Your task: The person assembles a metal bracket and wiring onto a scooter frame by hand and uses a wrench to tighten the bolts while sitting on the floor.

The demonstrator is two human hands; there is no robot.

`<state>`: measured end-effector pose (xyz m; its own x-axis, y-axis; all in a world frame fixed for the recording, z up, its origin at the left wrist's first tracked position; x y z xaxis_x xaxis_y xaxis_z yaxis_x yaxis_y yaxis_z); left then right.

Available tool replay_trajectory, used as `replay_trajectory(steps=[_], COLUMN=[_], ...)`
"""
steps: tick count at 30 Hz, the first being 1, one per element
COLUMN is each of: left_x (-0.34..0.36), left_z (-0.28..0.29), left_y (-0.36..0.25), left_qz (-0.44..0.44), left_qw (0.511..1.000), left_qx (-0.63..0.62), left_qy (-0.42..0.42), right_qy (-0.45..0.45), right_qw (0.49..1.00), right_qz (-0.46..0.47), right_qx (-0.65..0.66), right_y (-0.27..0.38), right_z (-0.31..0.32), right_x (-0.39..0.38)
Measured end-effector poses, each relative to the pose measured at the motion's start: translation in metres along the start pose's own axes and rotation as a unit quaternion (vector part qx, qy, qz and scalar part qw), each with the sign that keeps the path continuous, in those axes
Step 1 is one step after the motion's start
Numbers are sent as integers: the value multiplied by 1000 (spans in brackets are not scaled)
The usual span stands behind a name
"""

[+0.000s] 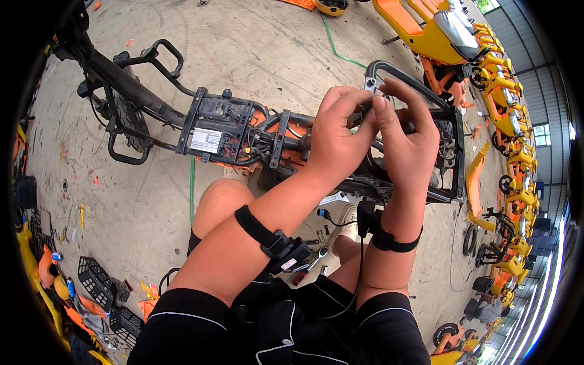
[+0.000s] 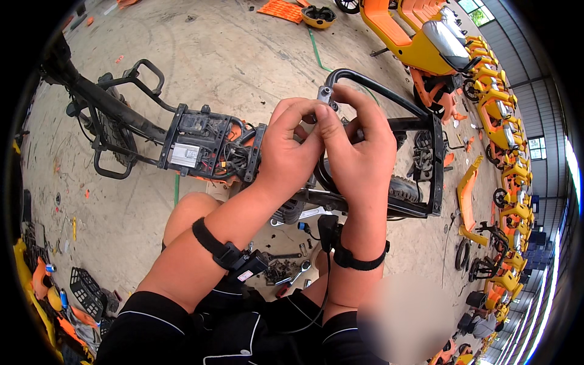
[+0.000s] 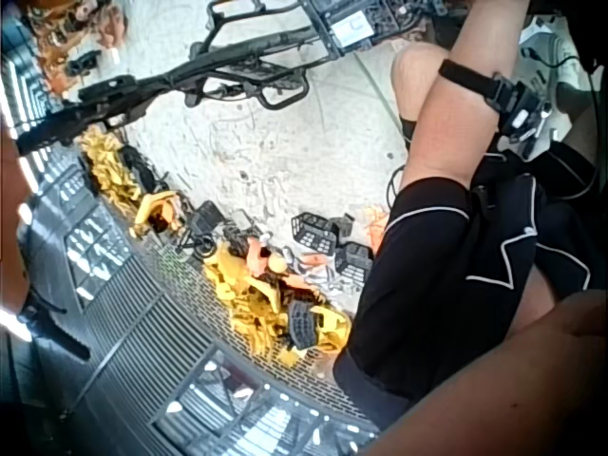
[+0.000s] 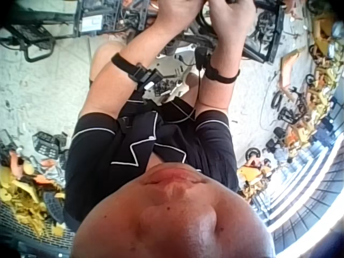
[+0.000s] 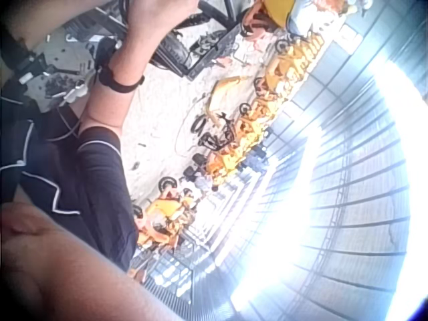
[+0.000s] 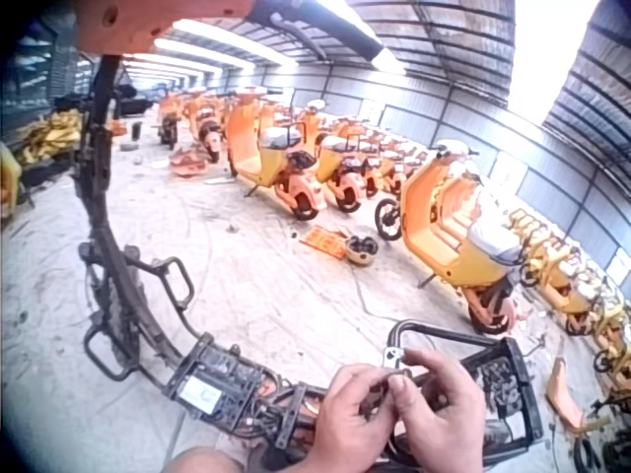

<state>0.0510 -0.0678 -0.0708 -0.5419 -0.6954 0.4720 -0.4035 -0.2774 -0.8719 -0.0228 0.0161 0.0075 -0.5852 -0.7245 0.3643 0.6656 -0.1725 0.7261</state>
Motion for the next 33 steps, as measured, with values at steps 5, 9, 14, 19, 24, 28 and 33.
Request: replay_trajectory(steps=[5,9,14,19,24,28,33], left_x=[0,0,1,0,-1,0,1], left_z=[-2,0,-2,-2,-2,-1,0], left_y=[0,2,0,2,-1,2,-4], left_qz=[15,20,29,31,18,25,2], left_qw=[1000,1000,999,999,1000,999,1000], left_qx=[-4,-16,-22,-21,-17,-18,10], left_qy=[2,0,0,-3,-10,-11,-10], right_qy=[3,4,-6,-14,-18,-20,-29], right_qw=[999,1000,998,997,996,998,995], right_qz=[41,1,60,10,78,21,75], right_qx=[-2,-12,6,-72,-32,-63,-57], right_y=[-8,1,-9,1,0,-1,6], right_z=[0,-2,-1,0,-2,-1,-1], right_x=[2,1,3,-1,3,-1,2])
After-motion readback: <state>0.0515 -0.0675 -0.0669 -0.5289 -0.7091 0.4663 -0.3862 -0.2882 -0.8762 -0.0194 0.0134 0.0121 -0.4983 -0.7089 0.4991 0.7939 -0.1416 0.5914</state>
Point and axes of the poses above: each hand's wrist, its own x-axis towards the middle knuckle, its own z-axis out of the back of the hand, y = z × x, the point moved 6 cm from there along x, towards the middle knuckle, and after that the axes turned 10 degrees about y, right-handed, at the moved point
